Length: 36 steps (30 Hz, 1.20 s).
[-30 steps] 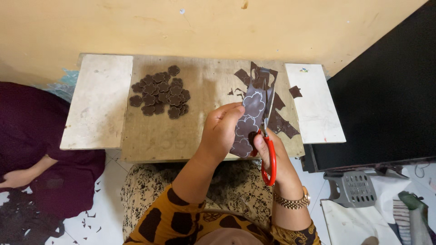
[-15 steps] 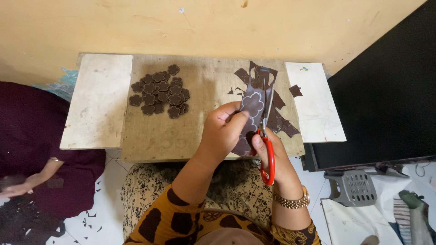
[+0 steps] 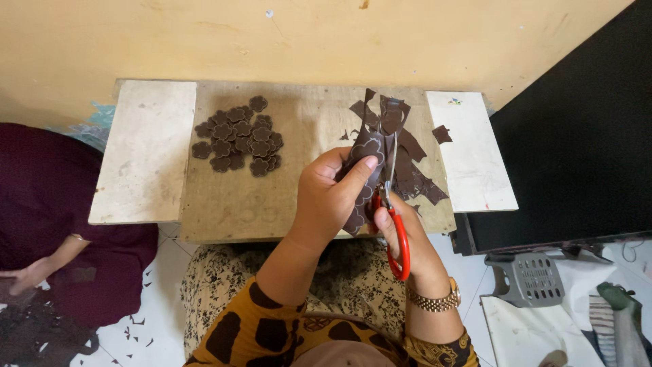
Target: The person uses red-handled scissors to cut flower-shaped pieces from a dark brown sheet with pre-drawn outlines. They hold the sheet with one hand and cut along the lines, placing finished pieces on a wooden board to the left.
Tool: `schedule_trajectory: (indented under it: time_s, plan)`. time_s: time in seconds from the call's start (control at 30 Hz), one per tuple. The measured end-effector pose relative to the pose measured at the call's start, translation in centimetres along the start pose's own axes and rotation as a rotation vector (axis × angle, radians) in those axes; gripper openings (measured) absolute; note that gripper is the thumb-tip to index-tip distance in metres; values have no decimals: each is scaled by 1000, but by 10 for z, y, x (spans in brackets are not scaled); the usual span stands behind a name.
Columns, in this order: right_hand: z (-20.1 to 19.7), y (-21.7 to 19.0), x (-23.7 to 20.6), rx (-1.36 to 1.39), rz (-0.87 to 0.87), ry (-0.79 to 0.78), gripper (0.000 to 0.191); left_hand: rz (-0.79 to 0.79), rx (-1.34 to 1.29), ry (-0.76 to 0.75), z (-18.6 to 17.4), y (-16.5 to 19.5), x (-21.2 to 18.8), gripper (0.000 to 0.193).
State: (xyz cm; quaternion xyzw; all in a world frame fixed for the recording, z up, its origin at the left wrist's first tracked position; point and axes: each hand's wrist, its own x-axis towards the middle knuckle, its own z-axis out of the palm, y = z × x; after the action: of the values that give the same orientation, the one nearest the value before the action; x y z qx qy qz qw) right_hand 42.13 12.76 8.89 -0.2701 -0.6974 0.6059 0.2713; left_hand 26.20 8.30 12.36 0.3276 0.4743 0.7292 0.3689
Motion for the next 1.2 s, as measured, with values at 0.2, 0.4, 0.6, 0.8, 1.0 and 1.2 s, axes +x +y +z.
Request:
schedule_trajectory:
  time_s: [0.2,0.4,0.6,0.8,1.0,1.2]
  plan:
    - [1,3,0,29,-3,-3,59,-9,-3,22,2,5,-1,17]
    - [8,8,0,25,-26,55,56,-23,2,40,5,8,-5,18]
    - [17,9,3,-57,-100,138,57,-11,-86,46,8,1,-5,19]
    - [16,10,4,2,-31,111,58,-10,-46,87,6,-1,-3,20]
    - [13,5,-1,56,-61,-11,64,-51,-115,98,3,-1,-5,20]
    - [12,4,-1,50,-65,-29,67,5,-66,100,0,-2,-3,21]
